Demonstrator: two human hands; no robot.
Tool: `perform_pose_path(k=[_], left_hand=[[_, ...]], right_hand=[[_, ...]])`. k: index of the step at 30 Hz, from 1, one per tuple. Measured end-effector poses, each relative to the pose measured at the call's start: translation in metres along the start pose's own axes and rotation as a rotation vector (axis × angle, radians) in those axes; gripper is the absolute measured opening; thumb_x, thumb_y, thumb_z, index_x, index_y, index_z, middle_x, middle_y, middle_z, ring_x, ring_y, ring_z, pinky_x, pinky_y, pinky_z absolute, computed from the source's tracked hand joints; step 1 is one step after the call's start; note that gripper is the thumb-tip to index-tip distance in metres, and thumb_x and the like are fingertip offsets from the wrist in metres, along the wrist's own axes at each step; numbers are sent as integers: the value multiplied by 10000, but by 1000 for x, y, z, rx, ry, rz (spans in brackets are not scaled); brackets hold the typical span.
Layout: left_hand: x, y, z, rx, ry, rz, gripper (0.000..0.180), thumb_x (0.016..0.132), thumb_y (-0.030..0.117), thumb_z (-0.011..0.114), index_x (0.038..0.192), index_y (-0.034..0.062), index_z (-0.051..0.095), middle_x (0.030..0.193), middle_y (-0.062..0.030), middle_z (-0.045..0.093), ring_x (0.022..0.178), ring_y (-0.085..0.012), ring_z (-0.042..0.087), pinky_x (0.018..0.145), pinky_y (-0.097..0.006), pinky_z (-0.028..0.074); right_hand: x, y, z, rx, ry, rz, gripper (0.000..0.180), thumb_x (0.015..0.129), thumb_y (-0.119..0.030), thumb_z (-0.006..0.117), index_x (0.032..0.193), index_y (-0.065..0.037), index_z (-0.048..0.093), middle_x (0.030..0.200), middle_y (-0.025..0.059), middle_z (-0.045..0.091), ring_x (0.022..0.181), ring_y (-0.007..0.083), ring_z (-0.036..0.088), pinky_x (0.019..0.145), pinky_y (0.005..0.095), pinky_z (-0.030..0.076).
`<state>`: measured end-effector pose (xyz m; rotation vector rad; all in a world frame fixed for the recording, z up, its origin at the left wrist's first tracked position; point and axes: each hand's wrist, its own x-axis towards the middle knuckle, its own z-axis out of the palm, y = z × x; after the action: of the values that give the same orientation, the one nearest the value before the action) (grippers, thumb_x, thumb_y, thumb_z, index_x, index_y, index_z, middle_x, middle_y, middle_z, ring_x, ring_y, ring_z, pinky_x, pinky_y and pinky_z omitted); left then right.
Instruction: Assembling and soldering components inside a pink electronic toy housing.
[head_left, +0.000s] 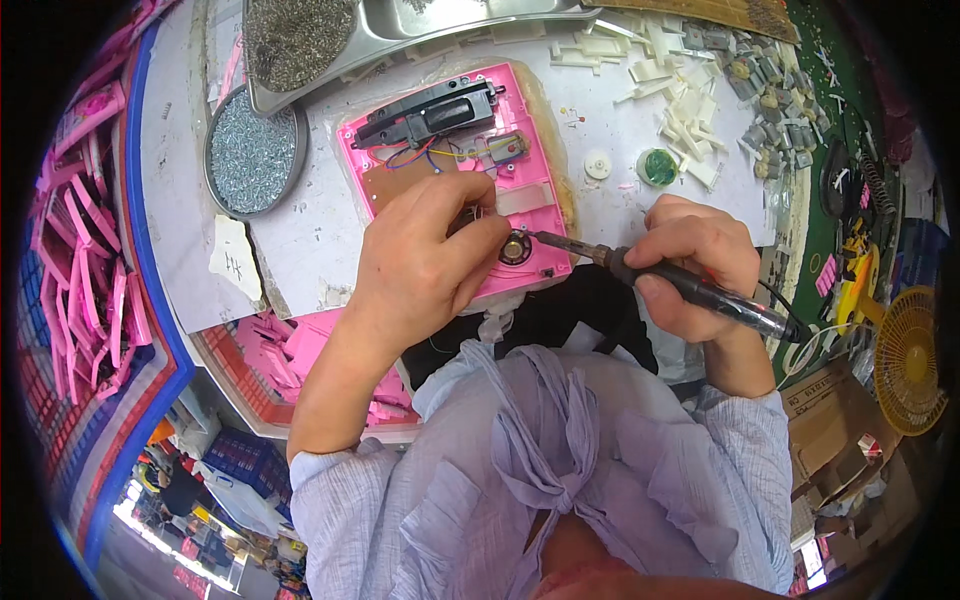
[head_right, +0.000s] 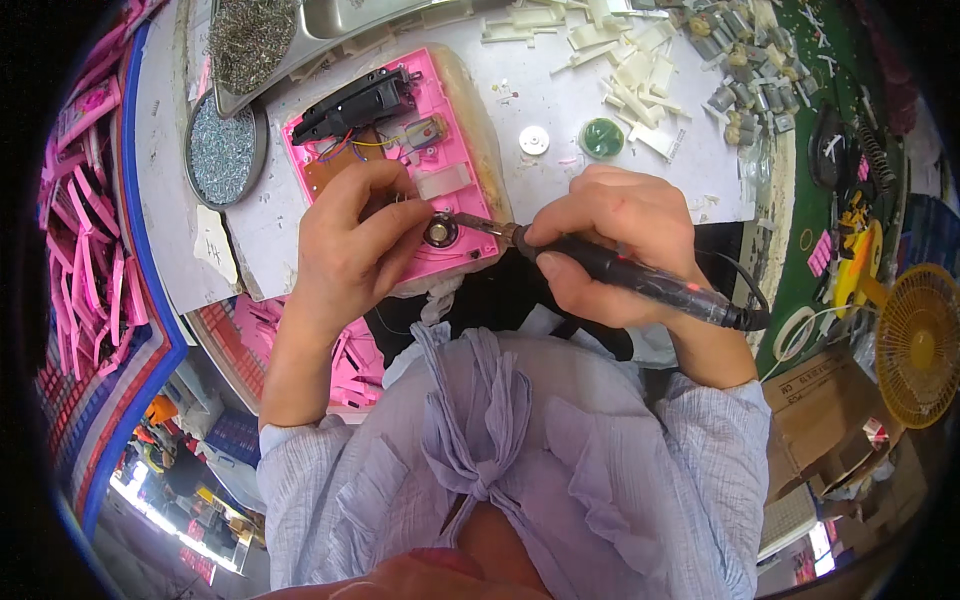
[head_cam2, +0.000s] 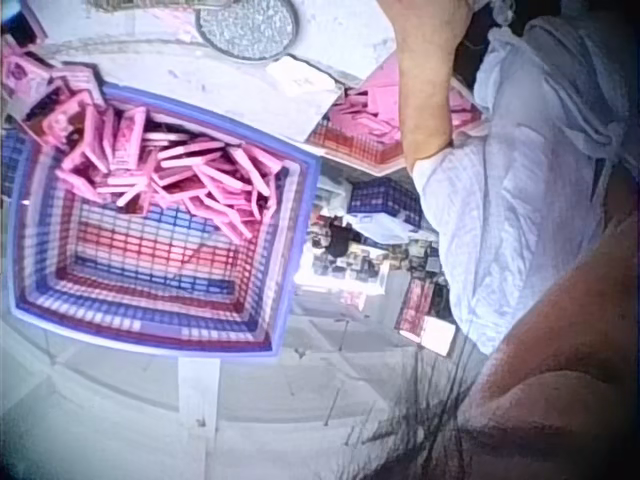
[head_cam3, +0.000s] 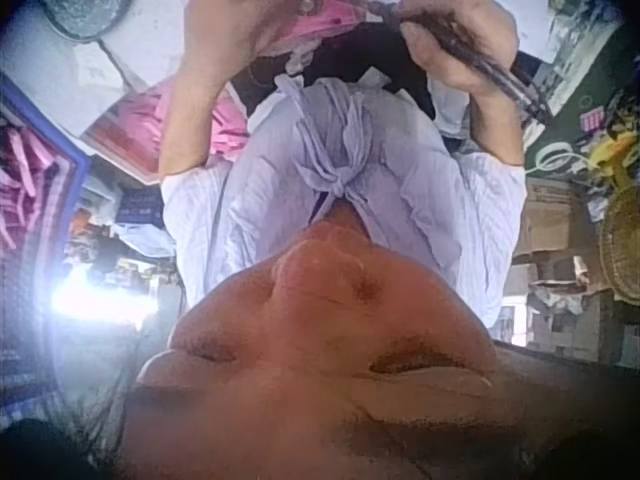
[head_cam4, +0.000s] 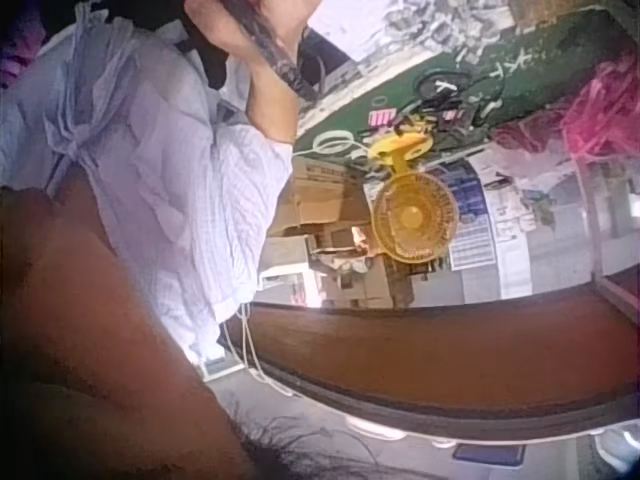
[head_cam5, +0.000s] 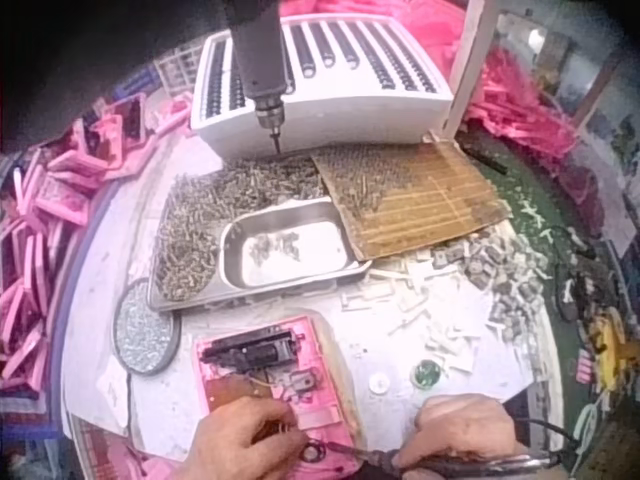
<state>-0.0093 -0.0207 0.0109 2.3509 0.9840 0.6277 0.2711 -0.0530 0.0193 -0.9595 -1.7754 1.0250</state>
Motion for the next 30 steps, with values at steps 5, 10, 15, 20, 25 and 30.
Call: perform_pose_path(k=[5,10,15,20,25,30], left_hand=[[1,0,-1,19,-5,16,252,689,30,805,930,71,746,995,-81,643,811,-239,651,662,-346,532],[0,-3,1,49,-7,55,190,730,105,737,913,57,728,1049,-99,649,847,-263,662,684,-380,541],[1,-1,1,55,-21,54,240,691,73,768,929,67,736,1016,-87,652,840,-259,661,671,-369,538],[0,-2,-2,69,-23,59,281,667,49,790,942,76,740,1007,-84,652,840,-263,664,674,-370,539],[-3,-5,-2,65,-10,70,282,666,42,787,941,77,737,1009,-88,651,841,-276,664,689,-383,544],[1,-6,0,136,-24,126,194,715,60,746,902,70,697,1017,-108,649,845,-282,650,672,-390,526]], right_hand=[[3,1,2,8,-17,-4,263,665,-8,762,921,-53,722,676,24,630,538,180,507,506,312,386],[5,3,2,9,-26,-13,267,665,-4,767,923,-55,718,685,26,638,531,181,506,502,314,387],[8,-1,4,-24,-38,5,263,670,-8,772,923,-57,718,692,30,645,531,177,511,496,312,386],[9,-9,1,-51,-61,29,257,683,-8,769,933,-40,720,668,28,620,543,167,523,503,306,394],[-27,-14,-33,101,137,110,225,797,-86,753,971,41,688,767,89,643,661,151,579,594,285,441],[-104,-20,-125,82,1016,189,164,943,-95,659,1057,20,637,966,122,684,803,159,654,737,276,539]])
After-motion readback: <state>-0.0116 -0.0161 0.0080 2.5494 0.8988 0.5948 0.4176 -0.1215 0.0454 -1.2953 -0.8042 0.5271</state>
